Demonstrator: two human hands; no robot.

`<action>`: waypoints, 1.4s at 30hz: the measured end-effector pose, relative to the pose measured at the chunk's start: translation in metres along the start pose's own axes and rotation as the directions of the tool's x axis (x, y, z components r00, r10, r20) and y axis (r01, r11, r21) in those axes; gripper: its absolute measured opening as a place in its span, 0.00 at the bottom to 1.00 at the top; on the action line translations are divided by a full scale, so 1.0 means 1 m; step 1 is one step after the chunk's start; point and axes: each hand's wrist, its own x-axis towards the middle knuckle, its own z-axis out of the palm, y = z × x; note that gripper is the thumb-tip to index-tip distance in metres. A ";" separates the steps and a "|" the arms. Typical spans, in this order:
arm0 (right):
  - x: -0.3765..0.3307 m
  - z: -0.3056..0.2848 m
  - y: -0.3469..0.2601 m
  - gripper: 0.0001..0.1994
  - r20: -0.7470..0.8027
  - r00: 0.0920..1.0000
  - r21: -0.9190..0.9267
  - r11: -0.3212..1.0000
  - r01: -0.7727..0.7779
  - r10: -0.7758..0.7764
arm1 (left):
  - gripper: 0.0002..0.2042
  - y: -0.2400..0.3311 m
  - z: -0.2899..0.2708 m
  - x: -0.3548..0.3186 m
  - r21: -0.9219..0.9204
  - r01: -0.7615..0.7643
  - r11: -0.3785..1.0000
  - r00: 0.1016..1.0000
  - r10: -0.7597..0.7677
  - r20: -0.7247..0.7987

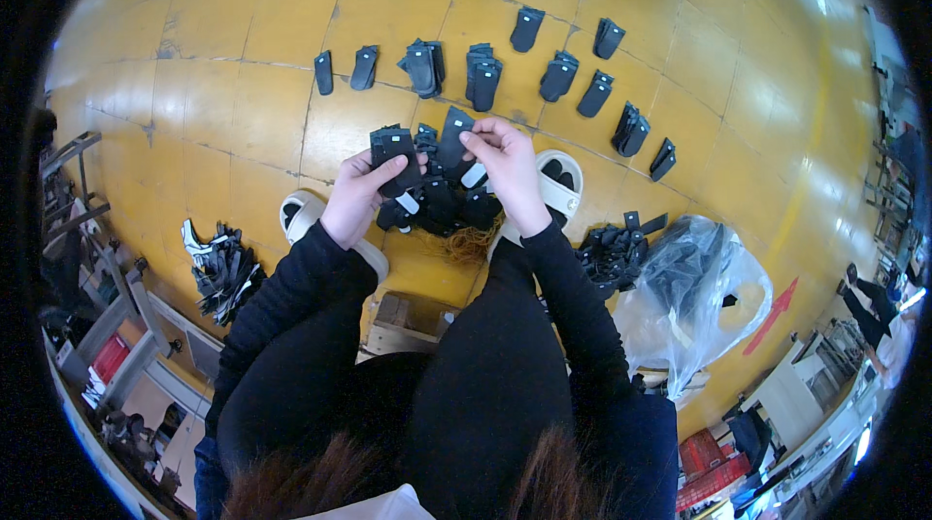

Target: The person sits on the floor and repeatedly picks up small black plastic parts, aligns them, and places them into neat rows on the yellow floor. The person handles the parts one at a time, occasionally adjusting the arrangement of the rows.

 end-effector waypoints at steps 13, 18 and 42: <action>0.033 -0.076 0.026 0.10 -0.301 0.829 -0.623 0.756 0.203 -0.470 | 0.16 0.006 0.002 -0.007 -0.115 0.074 0.991 0.985 -0.055 0.161; 0.060 -0.126 0.022 0.12 -0.387 0.740 -0.696 0.701 0.156 -0.550 | 0.15 0.007 0.001 -0.008 -0.026 0.059 0.998 0.987 -0.054 0.153; 0.020 -0.186 0.003 0.20 -0.668 0.682 -0.353 0.934 0.062 -0.298 | 0.12 0.018 -0.005 -0.016 0.013 0.010 1.000 0.993 -0.012 0.119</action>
